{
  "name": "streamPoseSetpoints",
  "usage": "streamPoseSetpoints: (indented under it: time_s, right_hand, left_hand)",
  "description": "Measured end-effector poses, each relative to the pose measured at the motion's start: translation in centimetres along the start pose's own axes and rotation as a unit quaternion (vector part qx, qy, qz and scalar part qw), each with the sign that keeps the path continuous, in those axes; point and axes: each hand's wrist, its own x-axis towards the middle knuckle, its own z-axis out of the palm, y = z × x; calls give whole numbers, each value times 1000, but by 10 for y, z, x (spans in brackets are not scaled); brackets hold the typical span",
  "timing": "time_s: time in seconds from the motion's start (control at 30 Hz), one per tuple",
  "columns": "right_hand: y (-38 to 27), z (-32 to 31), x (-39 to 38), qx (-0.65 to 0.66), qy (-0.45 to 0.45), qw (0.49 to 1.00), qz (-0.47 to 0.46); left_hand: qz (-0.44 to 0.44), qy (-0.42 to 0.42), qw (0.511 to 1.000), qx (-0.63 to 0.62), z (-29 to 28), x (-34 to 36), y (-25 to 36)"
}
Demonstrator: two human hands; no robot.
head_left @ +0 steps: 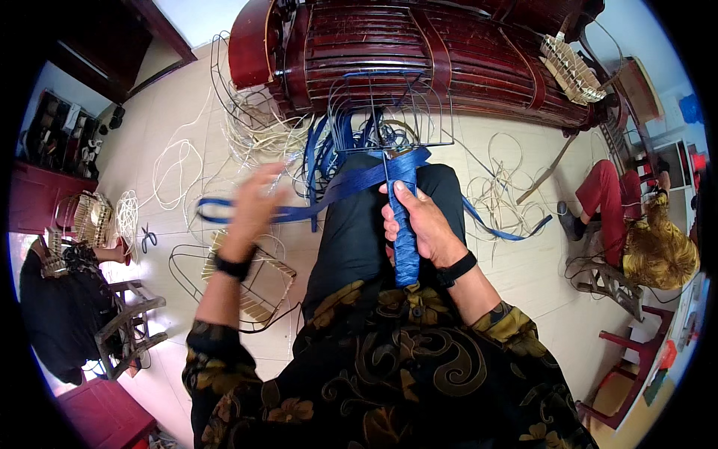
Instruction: The person weaves blue plastic straps around a wire basket frame by hand, wrapping the handle and securing the straps to the base.
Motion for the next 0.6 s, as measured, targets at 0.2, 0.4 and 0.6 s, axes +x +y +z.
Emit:
streamPoseSetpoints:
  time_s: [0.2,0.4,0.6]
  right_hand:
    - [4,3,-5,-13,-7,1000,-8]
    - [-2,-6,-8,-9,6,1000,-19]
    - [-2,-12,-3,18,-3,1000,-22]
  left_hand:
    - [124,12,976,178,77,28,14]
    - [-68,-97,993,-30,-16,-28,-63]
    - [-347,52,892,286,-260,-172,-174]
